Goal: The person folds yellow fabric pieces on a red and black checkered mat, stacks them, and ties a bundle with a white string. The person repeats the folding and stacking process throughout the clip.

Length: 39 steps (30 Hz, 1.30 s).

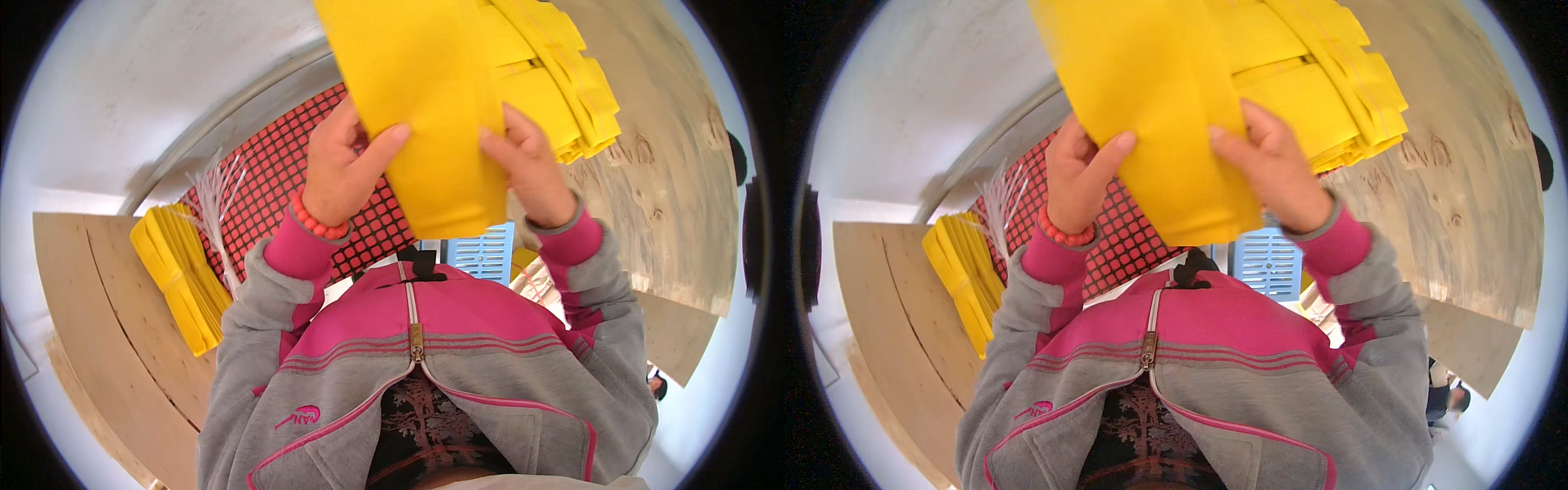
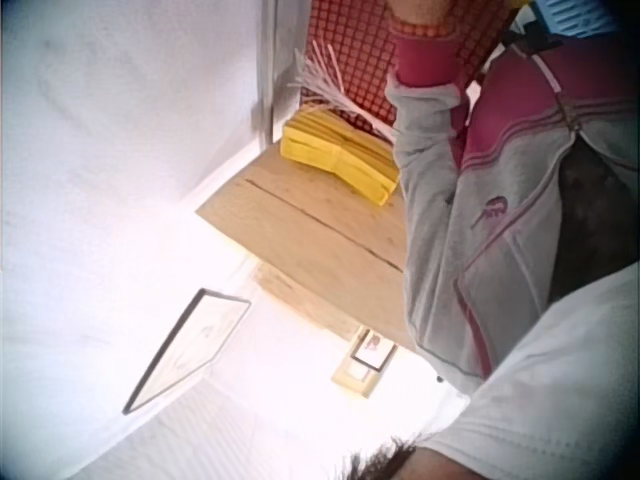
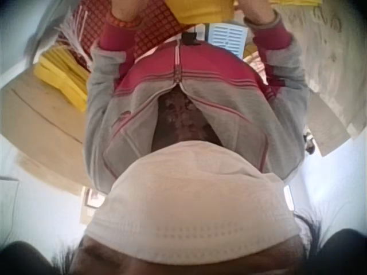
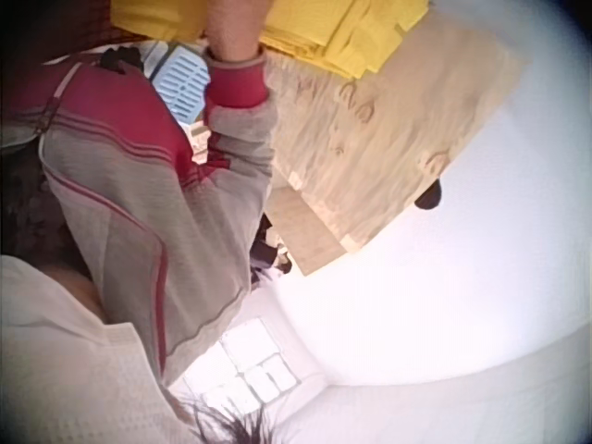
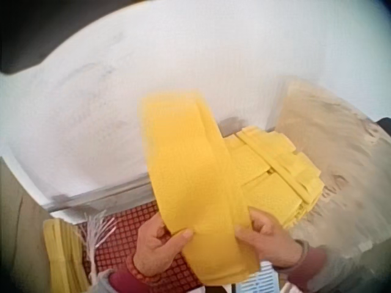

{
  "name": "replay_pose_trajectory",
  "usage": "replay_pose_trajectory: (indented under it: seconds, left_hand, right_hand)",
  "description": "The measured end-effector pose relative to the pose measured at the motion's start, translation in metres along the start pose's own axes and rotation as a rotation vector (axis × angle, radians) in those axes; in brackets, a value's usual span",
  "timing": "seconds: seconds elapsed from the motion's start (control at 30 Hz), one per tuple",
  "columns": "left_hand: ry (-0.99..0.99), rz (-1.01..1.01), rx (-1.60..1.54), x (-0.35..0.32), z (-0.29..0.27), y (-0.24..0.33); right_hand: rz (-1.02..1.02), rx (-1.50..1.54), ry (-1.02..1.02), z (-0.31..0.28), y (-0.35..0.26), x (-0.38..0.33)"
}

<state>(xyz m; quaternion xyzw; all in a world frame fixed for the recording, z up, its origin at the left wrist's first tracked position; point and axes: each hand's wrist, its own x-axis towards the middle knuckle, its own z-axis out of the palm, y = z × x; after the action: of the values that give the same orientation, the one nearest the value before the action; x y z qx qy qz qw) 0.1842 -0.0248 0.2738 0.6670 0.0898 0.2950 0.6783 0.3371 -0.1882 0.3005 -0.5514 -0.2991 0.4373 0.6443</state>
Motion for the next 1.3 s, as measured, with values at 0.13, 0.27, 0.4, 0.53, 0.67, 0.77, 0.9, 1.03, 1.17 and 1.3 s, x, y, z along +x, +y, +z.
replay_pose_trajectory:
  seconds: [0.13, 0.27, 0.4, 0.53, 0.67, 0.77, 0.9, 1.03, 1.17, 1.3]
  left_hand:
    - [0.195, -0.152, -0.124, -0.055, -0.054, -0.031]
    - [0.329, -0.37, -0.197, -0.11, -0.101, -0.093]
    - [0.456, -0.73, -0.304, -0.159, -0.127, -0.154]
    - [0.494, -0.762, -0.28, -0.188, -0.136, -0.193]
    - [0.539, -0.759, -0.123, -0.188, -0.147, -0.215]
    - [0.558, -0.733, -0.045, -0.186, -0.147, -0.217]
    - [0.52, -0.748, 0.143, -0.185, -0.15, -0.203]
    - [0.644, -0.912, -0.035, -0.173, -0.156, -0.202]
    - [0.689, -0.992, -0.058, -0.169, -0.161, -0.208]
    - [0.643, -0.881, 0.024, -0.172, -0.163, -0.215]
  right_hand:
    - [-0.019, 0.036, -0.118, 0.053, 0.082, 0.022]
    - [0.185, -0.111, -0.094, 0.077, 0.189, 0.056]
    - [0.532, -0.148, 0.036, 0.092, 0.283, 0.074]
    - [0.588, -0.213, -0.058, 0.097, 0.312, 0.066]
    - [0.371, -0.684, -0.154, 0.089, 0.267, 0.058]
    - [-0.06, -0.707, -0.104, 0.056, 0.195, 0.044]
    - [-0.51, -0.776, 0.019, -0.036, 0.075, 0.029]
    - [-0.518, -0.914, 0.544, -0.164, -0.017, 0.051]
    - [-0.207, -1.288, 0.619, -0.264, -0.042, 0.084]
    - [0.059, -1.576, 0.501, -0.311, -0.04, 0.116]
